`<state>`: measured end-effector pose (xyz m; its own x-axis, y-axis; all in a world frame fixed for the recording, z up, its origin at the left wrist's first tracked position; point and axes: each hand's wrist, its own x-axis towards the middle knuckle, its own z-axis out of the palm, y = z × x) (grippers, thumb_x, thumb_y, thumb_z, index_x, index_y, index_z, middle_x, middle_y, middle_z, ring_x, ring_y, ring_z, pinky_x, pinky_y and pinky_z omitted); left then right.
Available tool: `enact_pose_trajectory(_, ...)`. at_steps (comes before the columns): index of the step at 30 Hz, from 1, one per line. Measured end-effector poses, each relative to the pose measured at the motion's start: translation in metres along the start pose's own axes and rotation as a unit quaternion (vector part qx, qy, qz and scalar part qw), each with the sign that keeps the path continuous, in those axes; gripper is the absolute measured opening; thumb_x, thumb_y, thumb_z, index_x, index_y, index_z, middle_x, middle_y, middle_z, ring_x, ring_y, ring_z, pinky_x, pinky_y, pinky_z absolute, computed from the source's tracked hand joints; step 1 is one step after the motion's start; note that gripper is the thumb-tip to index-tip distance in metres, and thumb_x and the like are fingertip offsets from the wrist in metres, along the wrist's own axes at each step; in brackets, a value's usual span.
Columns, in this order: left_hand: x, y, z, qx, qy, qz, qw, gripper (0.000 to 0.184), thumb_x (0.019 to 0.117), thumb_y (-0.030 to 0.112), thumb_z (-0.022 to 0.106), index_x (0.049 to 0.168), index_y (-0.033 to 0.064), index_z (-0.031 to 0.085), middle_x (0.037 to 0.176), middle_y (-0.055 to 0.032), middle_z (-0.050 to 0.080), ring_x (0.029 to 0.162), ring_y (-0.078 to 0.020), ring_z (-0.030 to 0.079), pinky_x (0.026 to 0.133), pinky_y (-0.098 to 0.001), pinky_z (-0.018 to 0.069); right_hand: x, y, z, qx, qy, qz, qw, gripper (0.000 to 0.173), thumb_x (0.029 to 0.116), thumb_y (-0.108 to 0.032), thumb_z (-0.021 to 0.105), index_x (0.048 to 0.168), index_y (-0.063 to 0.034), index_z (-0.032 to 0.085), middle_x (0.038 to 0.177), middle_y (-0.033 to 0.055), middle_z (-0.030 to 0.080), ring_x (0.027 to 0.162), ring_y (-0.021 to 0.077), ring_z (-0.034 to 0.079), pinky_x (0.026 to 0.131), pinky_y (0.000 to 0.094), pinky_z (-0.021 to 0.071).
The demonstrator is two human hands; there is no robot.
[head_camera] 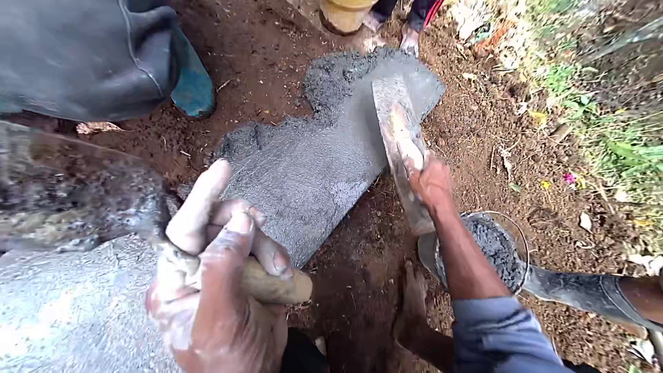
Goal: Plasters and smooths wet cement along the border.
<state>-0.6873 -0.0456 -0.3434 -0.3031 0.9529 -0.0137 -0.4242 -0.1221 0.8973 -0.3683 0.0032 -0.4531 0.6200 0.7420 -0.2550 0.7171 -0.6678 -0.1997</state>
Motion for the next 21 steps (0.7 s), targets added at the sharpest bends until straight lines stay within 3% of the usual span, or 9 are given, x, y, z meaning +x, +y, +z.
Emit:
enact_pose_trajectory(5, -0.003, 0.000, -0.001, 0.032, 0.022, 0.020, 0.999, 0.034, 0.1000, 0.001, 0.039, 0.131, -0.0041, 0.053, 0.069, 0.0003, 0.060, 0.045, -0.0085, 0.055, 0.041, -0.0211, 0.0515, 0.094, -0.066, -0.034, -0.180, 0.087, -0.199, 0.959, 0.053, 0.1029, -0.047, 0.054, 0.125, 0.0004, 0.062, 0.115, 0.0313, 0.068, 0.106, 0.0542, 0.066, 0.081, 0.0721, 0.0495)
enact_pose_trajectory(8, -0.004, -0.002, -0.001, 0.061, 0.028, 0.039, 0.997, 0.034, 0.0993, 0.000, 0.038, 0.129, -0.0042, 0.053, 0.068, 0.0008, 0.060, 0.045, -0.0089, 0.056, 0.040, -0.0210, 0.0510, 0.138, -0.100, -0.042, -0.217, 0.130, -0.337, 0.907, 0.043, 0.1018, -0.038, 0.058, 0.123, -0.0021, 0.063, 0.117, 0.0280, 0.068, 0.111, 0.0510, 0.065, 0.088, 0.0688, 0.0486)
enact_pose_trajectory(11, -0.005, -0.005, 0.004, 0.073, 0.035, 0.041, 0.996, 0.037, 0.0989, -0.001, 0.040, 0.133, -0.0041, 0.053, 0.070, 0.0010, 0.061, 0.046, -0.0088, 0.056, 0.040, -0.0210, 0.0516, 0.170, -0.119, -0.052, -0.263, 0.120, -0.429, 0.856, 0.040, 0.1020, -0.034, 0.060, 0.126, -0.0024, 0.062, 0.121, 0.0269, 0.067, 0.117, 0.0499, 0.063, 0.094, 0.0678, 0.0471)
enact_pose_trajectory(17, -0.001, -0.016, 0.008, 0.127, 0.055, 0.050, 0.989, 0.037, 0.0993, 0.000, 0.041, 0.134, -0.0021, 0.054, 0.074, 0.0012, 0.063, 0.046, -0.0085, 0.055, 0.040, -0.0212, 0.0511, 0.206, -0.104, -0.061, -0.315, 0.049, -0.480, 0.817, 0.042, 0.1003, -0.040, 0.061, 0.118, -0.0023, 0.063, 0.108, 0.0278, 0.069, 0.098, 0.0513, 0.069, 0.075, 0.0696, 0.0513)
enact_pose_trajectory(21, 0.006, -0.025, 0.005, 0.154, 0.046, 0.060, 0.985, 0.041, 0.0993, 0.002, 0.042, 0.139, 0.0003, 0.051, 0.076, 0.0008, 0.064, 0.047, -0.0094, 0.056, 0.041, -0.0225, 0.0516, 0.215, -0.082, -0.058, -0.317, 0.016, -0.473, 0.822, 0.053, 0.0981, -0.053, 0.057, 0.119, -0.0052, 0.065, 0.102, 0.0278, 0.071, 0.094, 0.0521, 0.070, 0.075, 0.0696, 0.0513)
